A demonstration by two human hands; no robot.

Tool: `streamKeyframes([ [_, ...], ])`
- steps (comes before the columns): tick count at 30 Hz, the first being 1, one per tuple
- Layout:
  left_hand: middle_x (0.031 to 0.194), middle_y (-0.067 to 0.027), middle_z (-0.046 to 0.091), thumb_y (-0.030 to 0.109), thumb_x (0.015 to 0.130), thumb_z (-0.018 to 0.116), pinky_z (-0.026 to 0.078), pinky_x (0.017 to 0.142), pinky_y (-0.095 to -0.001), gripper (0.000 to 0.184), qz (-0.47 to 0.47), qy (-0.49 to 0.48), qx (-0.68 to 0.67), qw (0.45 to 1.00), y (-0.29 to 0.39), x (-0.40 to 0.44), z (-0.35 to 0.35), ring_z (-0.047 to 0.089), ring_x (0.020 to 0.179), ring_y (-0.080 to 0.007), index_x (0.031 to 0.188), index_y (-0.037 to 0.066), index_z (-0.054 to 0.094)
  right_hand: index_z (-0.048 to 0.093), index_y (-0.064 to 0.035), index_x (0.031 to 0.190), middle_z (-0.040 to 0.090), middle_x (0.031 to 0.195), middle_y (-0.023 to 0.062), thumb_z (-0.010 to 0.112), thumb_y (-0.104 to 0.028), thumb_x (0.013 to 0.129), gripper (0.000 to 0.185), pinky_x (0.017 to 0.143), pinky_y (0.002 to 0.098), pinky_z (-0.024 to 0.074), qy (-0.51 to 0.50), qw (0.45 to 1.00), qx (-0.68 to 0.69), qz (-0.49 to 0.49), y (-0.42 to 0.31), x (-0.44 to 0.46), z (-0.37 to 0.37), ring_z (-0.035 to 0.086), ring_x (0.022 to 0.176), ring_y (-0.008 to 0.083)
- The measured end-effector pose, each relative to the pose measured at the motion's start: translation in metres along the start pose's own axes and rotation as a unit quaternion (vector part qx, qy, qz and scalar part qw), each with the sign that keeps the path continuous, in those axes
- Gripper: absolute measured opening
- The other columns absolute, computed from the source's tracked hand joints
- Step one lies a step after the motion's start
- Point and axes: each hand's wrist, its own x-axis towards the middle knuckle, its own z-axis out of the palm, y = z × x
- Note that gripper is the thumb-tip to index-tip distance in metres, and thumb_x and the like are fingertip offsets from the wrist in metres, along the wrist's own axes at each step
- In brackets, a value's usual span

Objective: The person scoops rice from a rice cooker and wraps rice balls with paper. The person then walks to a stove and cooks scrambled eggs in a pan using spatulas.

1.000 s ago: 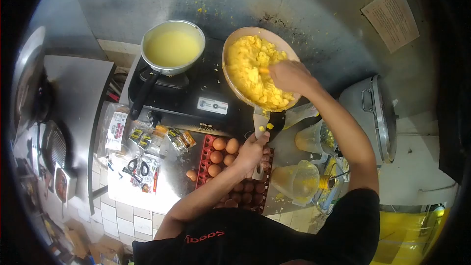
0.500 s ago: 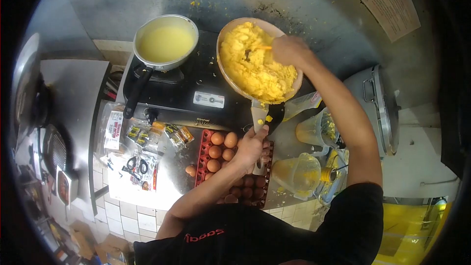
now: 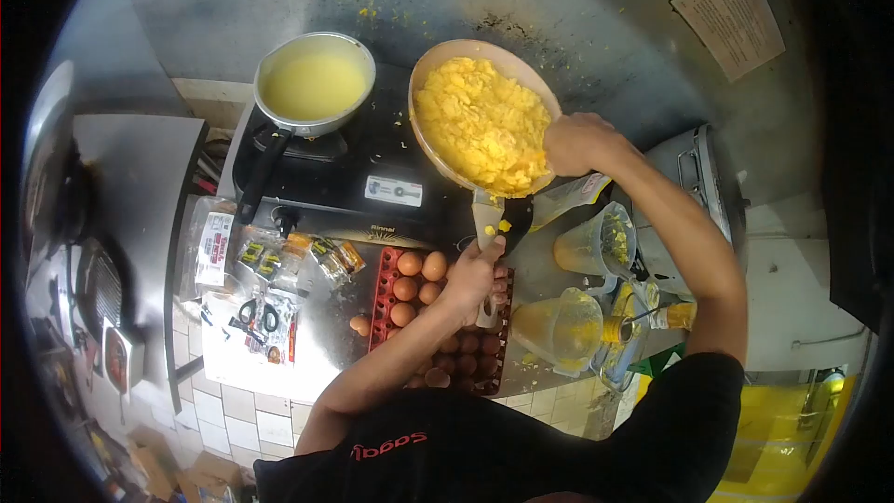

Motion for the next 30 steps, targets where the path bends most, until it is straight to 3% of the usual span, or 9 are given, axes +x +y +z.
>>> streamKeyframes([
  [5, 0.066, -0.0009, 0.047, 0.030, 0.096, 0.051, 0.031, 0.043, -0.0225, 0.020, 0.013, 0.011, 0.006, 1.000, 0.001, -0.001, 0.001, 0.038, 0.052, -0.0086, 0.102, 0.012, 0.046, 0.071, 0.0013, 0.090, 0.069, 0.094, 0.0229, 0.057, -0.013, 0.074, 0.026, 0.082, 0.0436, 0.0531, 0.124, 0.991, 0.041, 0.018, 0.041, 0.021, -0.025, 0.068, 0.091, 0.0360],
  [8, 0.066, 0.0001, 0.046, 0.029, 0.096, 0.051, 0.030, 0.043, -0.0223, 0.018, 0.014, -0.015, -0.015, 1.000, 0.003, -0.003, 0.000, 0.038, 0.052, -0.0083, 0.104, 0.012, 0.047, 0.072, -0.0007, 0.089, 0.069, 0.094, 0.0221, 0.055, -0.011, 0.075, 0.024, 0.081, 0.0437, 0.0532, 0.009, 0.998, 0.009, -0.055, 0.049, -0.032, -0.071, 0.068, 0.092, 0.0350],
  [11, 0.066, -0.0001, 0.046, 0.028, 0.096, 0.050, 0.030, 0.043, -0.0223, 0.018, 0.009, -0.009, -0.010, 1.000, 0.004, -0.003, 0.000, 0.038, 0.052, -0.0082, 0.106, 0.012, 0.047, 0.072, -0.0011, 0.089, 0.069, 0.094, 0.0214, 0.053, -0.009, 0.075, 0.025, 0.079, 0.0437, 0.0535, -0.062, 0.996, -0.062, 0.003, 0.035, -0.027, -0.029, 0.068, 0.091, 0.0343],
  [14, 0.065, 0.0023, 0.039, 0.033, 0.097, 0.054, 0.032, 0.042, -0.0257, 0.022, -0.009, -0.016, -0.029, 0.999, 0.000, 0.005, -0.005, 0.035, 0.048, -0.0092, 0.097, 0.016, 0.040, 0.072, -0.0028, 0.089, 0.069, 0.089, 0.0210, 0.055, -0.012, 0.079, 0.021, 0.076, 0.0456, 0.0536, 0.072, 0.997, -0.032, 0.020, 0.035, 0.029, 0.032, 0.068, 0.086, 0.0346],
  [18, 0.065, 0.0025, 0.038, 0.032, 0.097, 0.054, 0.031, 0.041, -0.0260, 0.021, 0.004, -0.011, 0.007, 1.000, 0.005, 0.003, -0.005, 0.035, 0.048, -0.0094, 0.095, 0.017, 0.040, 0.071, -0.0045, 0.090, 0.069, 0.088, 0.0200, 0.056, -0.014, 0.082, 0.019, 0.075, 0.0474, 0.0529, 0.241, 0.970, -0.037, -0.002, 0.034, 0.034, 0.027, 0.068, 0.084, 0.0345],
  [21, 0.065, 0.0024, 0.038, 0.032, 0.097, 0.054, 0.031, 0.041, -0.0261, 0.021, -0.008, -0.020, -0.011, 1.000, 0.007, -0.002, -0.002, 0.035, 0.049, -0.0093, 0.094, 0.017, 0.040, 0.070, -0.0045, 0.087, 0.068, 0.083, 0.0193, 0.055, -0.017, 0.083, 0.020, 0.074, 0.0479, 0.0517, 0.214, 0.976, -0.028, -0.016, 0.033, -0.015, -0.009, 0.067, 0.082, 0.0355],
  [24, 0.065, 0.0023, 0.038, 0.032, 0.097, 0.054, 0.031, 0.041, -0.0261, 0.021, -0.021, -0.018, -0.029, 0.999, 0.006, -0.003, -0.002, 0.035, 0.049, -0.0092, 0.094, 0.018, 0.039, 0.069, -0.0061, 0.088, 0.067, 0.081, 0.0194, 0.055, -0.019, 0.083, 0.020, 0.073, 0.0478, 0.0508, 0.072, 0.996, 0.001, -0.045, 0.043, -0.056, -0.039, 0.065, 0.082, 0.0372],
  [27, 0.065, 0.0022, 0.037, 0.032, 0.097, 0.055, 0.031, 0.041, -0.0257, 0.021, -0.017, -0.021, -0.031, 0.999, 0.007, -0.002, -0.002, 0.035, 0.049, -0.0091, 0.095, 0.018, 0.039, 0.070, -0.0074, 0.089, 0.066, 0.083, 0.0190, 0.054, -0.019, 0.083, 0.021, 0.076, 0.0477, 0.0506, -0.069, 0.991, 0.024, -0.113, 0.037, -0.037, -0.015, 0.064, 0.085, 0.0380],
  [30, 0.065, 0.0024, 0.037, 0.031, 0.097, 0.055, 0.031, 0.042, -0.0254, 0.020, -0.020, -0.028, -0.036, 0.999, 0.002, 0.000, -0.005, 0.034, 0.049, -0.0090, 0.096, 0.018, 0.039, 0.071, -0.0077, 0.090, 0.067, 0.089, 0.0197, 0.054, -0.019, 0.083, 0.021, 0.081, 0.0466, 0.0507, 0.058, 0.998, 0.018, -0.005, 0.020, 0.010, 0.028, 0.064, 0.090, 0.0394],
])
